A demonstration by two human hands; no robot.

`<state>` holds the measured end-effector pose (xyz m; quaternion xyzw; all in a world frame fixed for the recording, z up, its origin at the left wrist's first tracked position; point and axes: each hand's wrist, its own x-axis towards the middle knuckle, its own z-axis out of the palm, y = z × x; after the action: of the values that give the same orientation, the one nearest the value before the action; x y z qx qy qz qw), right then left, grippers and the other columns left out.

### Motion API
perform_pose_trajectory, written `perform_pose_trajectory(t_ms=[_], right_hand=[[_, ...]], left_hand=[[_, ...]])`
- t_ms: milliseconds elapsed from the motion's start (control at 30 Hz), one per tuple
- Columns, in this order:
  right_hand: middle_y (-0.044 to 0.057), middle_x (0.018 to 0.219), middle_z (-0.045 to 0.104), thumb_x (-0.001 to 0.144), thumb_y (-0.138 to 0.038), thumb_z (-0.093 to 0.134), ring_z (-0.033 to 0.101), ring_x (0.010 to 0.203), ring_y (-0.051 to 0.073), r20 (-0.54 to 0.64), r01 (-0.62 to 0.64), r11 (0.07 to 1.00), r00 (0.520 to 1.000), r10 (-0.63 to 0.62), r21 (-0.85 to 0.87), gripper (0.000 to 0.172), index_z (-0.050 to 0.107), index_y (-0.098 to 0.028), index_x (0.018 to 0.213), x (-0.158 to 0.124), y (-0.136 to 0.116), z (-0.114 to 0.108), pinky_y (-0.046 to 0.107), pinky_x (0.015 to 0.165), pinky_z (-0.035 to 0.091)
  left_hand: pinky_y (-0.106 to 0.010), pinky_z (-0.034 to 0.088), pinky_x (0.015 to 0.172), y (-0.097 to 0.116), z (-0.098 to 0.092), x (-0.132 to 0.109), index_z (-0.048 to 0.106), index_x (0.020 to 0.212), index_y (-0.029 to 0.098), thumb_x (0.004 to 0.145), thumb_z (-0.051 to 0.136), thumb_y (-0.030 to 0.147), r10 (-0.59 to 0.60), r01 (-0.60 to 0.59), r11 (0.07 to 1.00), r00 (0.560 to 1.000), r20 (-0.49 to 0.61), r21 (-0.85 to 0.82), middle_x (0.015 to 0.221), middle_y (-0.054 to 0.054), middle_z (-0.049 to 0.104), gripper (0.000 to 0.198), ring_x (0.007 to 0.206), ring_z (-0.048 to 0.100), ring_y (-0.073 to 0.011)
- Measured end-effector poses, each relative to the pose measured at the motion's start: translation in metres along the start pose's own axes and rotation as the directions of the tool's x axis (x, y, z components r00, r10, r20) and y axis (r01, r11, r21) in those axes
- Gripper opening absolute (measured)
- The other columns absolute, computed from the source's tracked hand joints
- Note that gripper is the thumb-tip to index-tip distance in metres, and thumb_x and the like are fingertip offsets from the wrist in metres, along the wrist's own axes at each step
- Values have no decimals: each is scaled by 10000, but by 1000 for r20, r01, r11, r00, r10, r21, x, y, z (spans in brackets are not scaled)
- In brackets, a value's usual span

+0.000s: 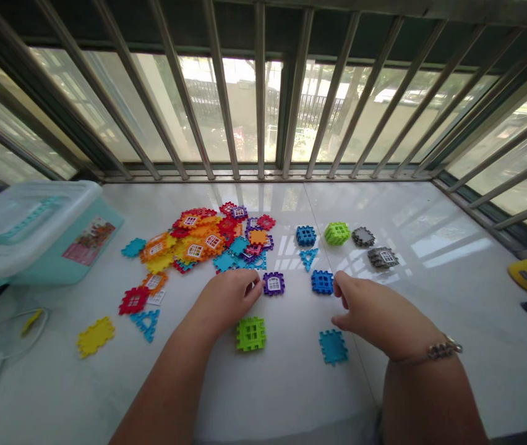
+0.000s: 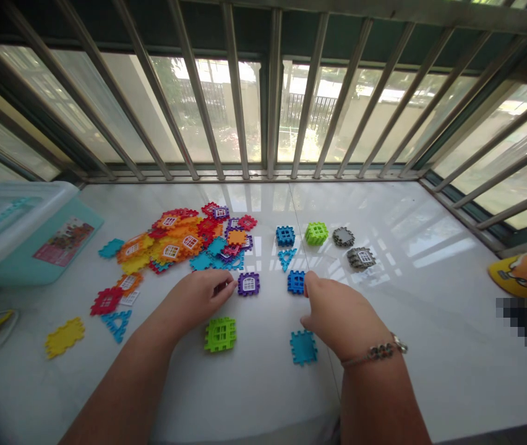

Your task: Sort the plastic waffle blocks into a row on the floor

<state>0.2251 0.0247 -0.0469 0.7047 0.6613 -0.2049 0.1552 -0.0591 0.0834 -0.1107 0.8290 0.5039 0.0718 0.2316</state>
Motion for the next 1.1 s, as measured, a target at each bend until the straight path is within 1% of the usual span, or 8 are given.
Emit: perform_pose_trajectory(t_ms=[100, 267, 400, 533, 667, 767, 833, 1100], right_hand=[[92, 987, 740, 789, -267, 802, 717, 894, 284, 64, 21, 998, 998, -18, -55, 369, 604, -230, 1098, -2, -13, 6, 309, 639, 345], [136, 1033, 759, 783, -185, 778, 751, 959, 330, 103, 39, 995, 994, -30, -92, 359, 625, -196, 1107, 3, -29, 13, 327, 658, 398], [153, 1047, 762, 791, -180, 783, 755, 968, 343, 101, 23, 996, 995, -13, -92, 378, 634, -179, 1139, 10, -29, 16, 343, 682, 447], [138, 1047, 766, 817, -275, 805, 743, 962, 335, 65, 31, 996, 998, -26, -83, 333, 670, -198, 1111, 12, -24, 15, 342, 691, 456], [83, 903, 772, 883, -434, 766, 729, 867, 291, 81, 168, 986, 982, -169, 11, 190, 732, -247, 883, 1, -24, 10, 334, 688, 435], [92, 838, 767, 999, -443, 611, 725, 827, 277, 82, 289, 957, 953, -290, 26, 292, 756, -243, 844, -6, -31, 8, 339, 695, 439], [125, 868, 773, 1035, -381, 531, 733, 841, 292, 81, 318, 948, 946, -315, -23, 334, 762, -215, 861, -7, -37, 9, 352, 706, 455], [165, 899, 760, 1067, -303, 452, 742, 858, 314, 44, 226, 972, 974, -223, -70, 334, 743, -166, 978, 1, -35, 12, 371, 718, 470]], left_hand=[[-293, 367, 696, -1, 1, 0, 709, 889, 241, 1043, 546, 346, -6, 6, 1000, 1000, 7, 7, 849, -33, 743, 247, 814, 668, -202], [-291, 347, 686, -2, 1, 0, 697, 877, 241, 1046, 540, 341, 4, -4, 1000, 1000, 5, 7, 848, -29, 736, 251, 806, 659, -195], [-293, 345, 683, -2, 1, 0, 698, 881, 242, 1046, 541, 342, 6, -6, 1000, 1000, 3, 9, 859, -31, 739, 248, 805, 659, -196], [-293, 350, 684, 0, -1, 0, 697, 878, 245, 1045, 548, 348, -4, 4, 1000, 1000, 3, 8, 849, -31, 740, 247, 809, 665, -202], [-293, 365, 697, 1, -1, 0, 707, 893, 246, 1049, 551, 357, -7, 7, 1000, 1000, -6, 1, 860, -31, 749, 247, 830, 676, -205], [-295, 369, 696, 0, -1, 0, 711, 898, 244, 1048, 555, 361, -4, 4, 1000, 1000, -10, 2, 854, -30, 748, 246, 818, 672, -203], [-297, 366, 691, -1, 0, 0, 711, 898, 244, 1047, 556, 363, -6, 6, 1000, 1000, -11, 4, 848, -29, 747, 247, 807, 669, -202], [-290, 366, 694, 0, 0, 0, 718, 907, 248, 1045, 557, 365, -10, 10, 1000, 1000, -8, 9, 864, -35, 756, 243, 828, 679, -206]])
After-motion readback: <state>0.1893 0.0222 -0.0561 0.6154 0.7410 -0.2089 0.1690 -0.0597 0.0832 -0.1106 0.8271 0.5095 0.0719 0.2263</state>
